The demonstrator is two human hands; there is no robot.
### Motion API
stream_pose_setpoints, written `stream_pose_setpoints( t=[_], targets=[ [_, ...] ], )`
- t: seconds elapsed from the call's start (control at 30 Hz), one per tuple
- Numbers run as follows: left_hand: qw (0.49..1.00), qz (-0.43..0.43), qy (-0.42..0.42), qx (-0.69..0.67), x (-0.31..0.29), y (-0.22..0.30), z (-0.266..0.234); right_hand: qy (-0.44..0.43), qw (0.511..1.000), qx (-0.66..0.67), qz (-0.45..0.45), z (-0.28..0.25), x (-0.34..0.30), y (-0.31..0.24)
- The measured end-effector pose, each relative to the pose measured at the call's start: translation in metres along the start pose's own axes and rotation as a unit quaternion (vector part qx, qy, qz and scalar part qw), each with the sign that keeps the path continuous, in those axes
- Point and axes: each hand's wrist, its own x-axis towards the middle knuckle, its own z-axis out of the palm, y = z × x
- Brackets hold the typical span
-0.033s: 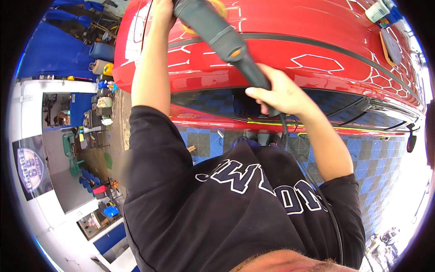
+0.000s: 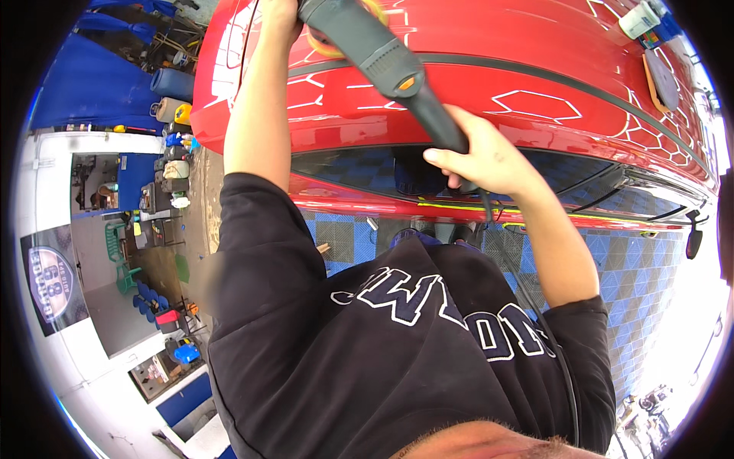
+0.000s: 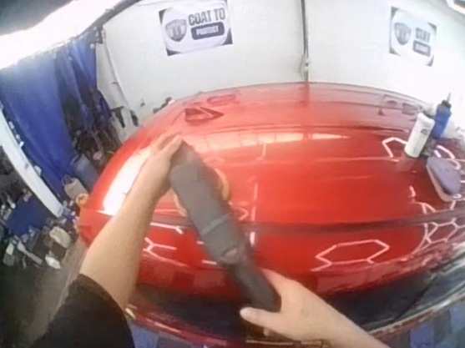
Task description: The person uses a rotary polisher to buff the hood of a red car. They move the tool in overlapping passes across the surface while holding a protective strip with the other hand. The hood is sectioned with tape to guide the polishing process.
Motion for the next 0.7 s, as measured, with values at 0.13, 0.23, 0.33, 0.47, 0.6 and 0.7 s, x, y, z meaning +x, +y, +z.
stream_pose_setpoints(
  t=[0.13, 0.23, 0.33, 0.47, 0.6, 0.7],
  targets=[
    [0.977, 0.065, 0.027, 0.200, -0.009, 0.013, 0.010, 0.071, 0.991, -0.108, -0.047, -0.011, -0.006, 0.008],
    [0.994, 0.042, 0.024, 0.096, -0.005, 0.011, 0.006, 0.083, 0.984, -0.155, -0.017, 0.001, 0.004, 0.011],
    [0.998, 0.023, 0.032, -0.041, 0.015, -0.005, -0.016, 0.095, 0.975, -0.194, -0.044, 0.014, 0.019, 0.014],
    [0.999, -0.034, 0.023, -0.017, 0.041, -0.007, -0.073, 0.026, 0.986, -0.161, 0.039, 0.021, 0.036, -0.013],
    [0.997, 0.002, 0.071, -0.003, 0.026, 0.000, -0.085, 0.004, 0.984, -0.176, 0.022, 0.024, 0.044, -0.027],
    [0.997, 0.000, 0.079, -0.002, 0.020, 0.003, -0.093, -0.013, 0.986, -0.164, 0.010, 0.030, 0.044, -0.022]
  ],
)
